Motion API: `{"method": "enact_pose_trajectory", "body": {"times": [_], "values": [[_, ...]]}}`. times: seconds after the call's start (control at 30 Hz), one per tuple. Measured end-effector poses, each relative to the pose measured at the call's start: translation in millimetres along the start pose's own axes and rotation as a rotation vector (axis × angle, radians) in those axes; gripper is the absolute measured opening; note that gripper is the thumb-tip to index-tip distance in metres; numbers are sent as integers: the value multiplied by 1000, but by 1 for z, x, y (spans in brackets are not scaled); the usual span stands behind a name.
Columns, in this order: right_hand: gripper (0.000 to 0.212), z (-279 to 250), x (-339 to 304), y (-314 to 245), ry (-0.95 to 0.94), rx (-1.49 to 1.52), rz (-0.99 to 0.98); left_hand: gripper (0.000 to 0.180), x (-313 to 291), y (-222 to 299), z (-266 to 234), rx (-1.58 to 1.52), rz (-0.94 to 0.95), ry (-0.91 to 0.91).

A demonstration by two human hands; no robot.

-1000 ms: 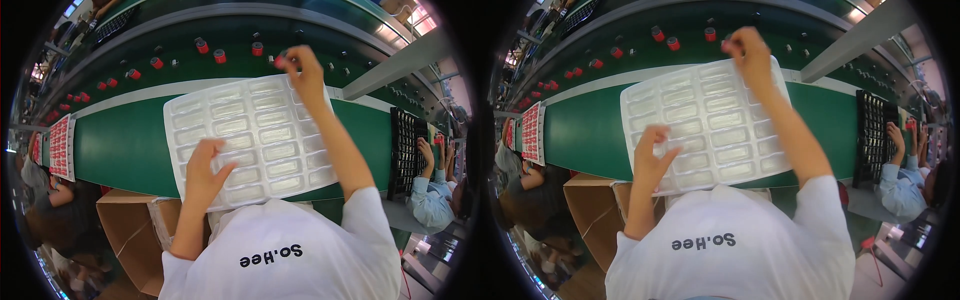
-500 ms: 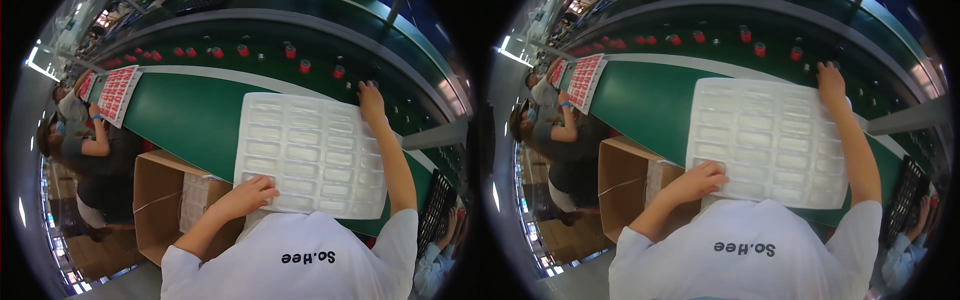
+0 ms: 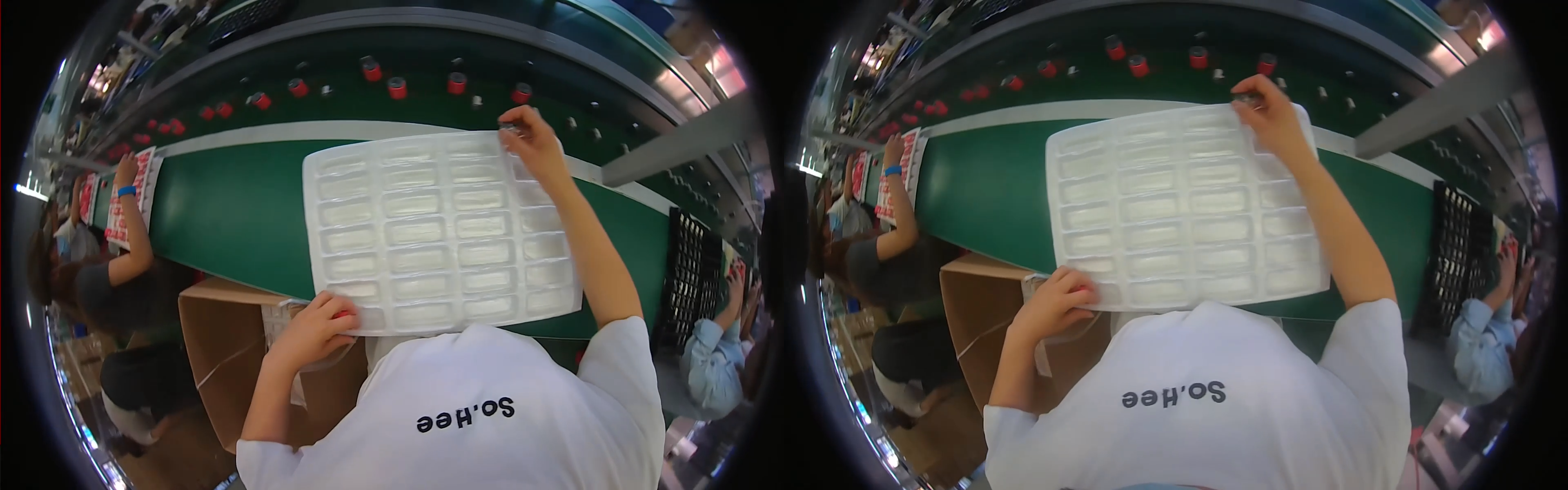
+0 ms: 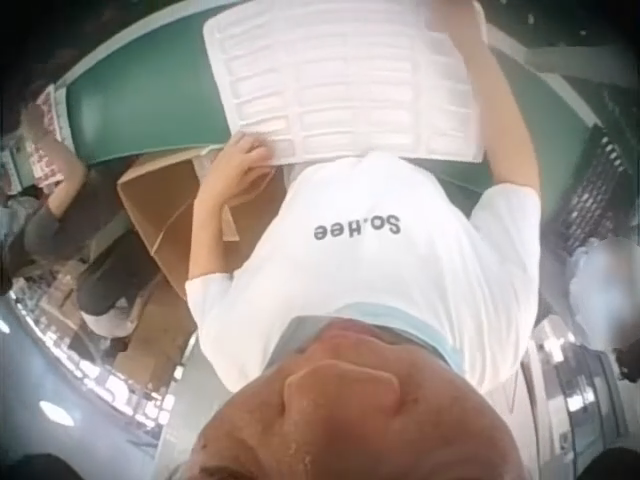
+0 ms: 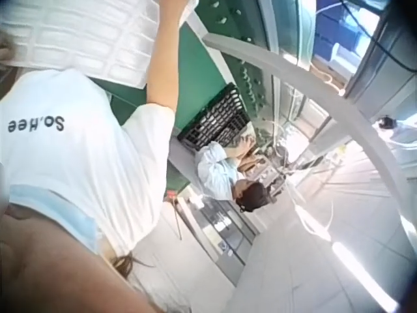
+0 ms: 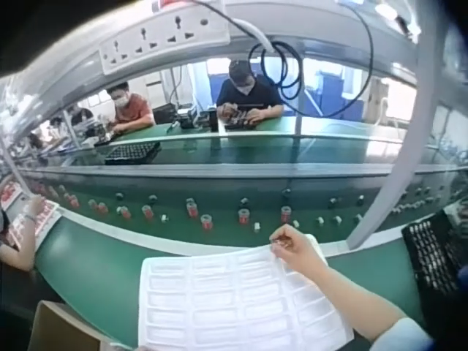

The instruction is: The person assembles small components by hand, inserting a grey insert into a pink component shell, then placing the assembled unit into a plastic tray.

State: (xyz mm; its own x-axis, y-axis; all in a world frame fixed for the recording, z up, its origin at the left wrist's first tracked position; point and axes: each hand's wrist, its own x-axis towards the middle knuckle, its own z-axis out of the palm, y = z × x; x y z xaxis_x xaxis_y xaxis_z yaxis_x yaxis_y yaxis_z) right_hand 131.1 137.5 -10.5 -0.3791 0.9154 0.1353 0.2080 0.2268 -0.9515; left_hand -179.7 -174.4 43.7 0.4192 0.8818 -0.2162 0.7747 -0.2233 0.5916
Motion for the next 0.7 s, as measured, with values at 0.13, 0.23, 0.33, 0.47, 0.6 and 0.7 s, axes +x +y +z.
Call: {"method": "enact_pose_trajectory", "body": {"times": [0.13,0.23,0.33,0.47,0.6,0.7], "values": [[23,4,-29,54,5,84,-42,19,17,10,20,-62,-60,62],[21,-3,-32,38,-70,287,14,19,31,29,30,-283,-83,193],[18,-5,-33,16,-162,408,219,28,66,31,39,-807,46,497],[16,17,-42,-53,-214,770,230,51,140,50,27,-1595,191,584],[15,45,-57,-96,-268,877,94,34,143,40,20,-1922,66,383],[17,45,-60,-105,-234,752,51,32,158,53,4,-1943,-30,342]]}}
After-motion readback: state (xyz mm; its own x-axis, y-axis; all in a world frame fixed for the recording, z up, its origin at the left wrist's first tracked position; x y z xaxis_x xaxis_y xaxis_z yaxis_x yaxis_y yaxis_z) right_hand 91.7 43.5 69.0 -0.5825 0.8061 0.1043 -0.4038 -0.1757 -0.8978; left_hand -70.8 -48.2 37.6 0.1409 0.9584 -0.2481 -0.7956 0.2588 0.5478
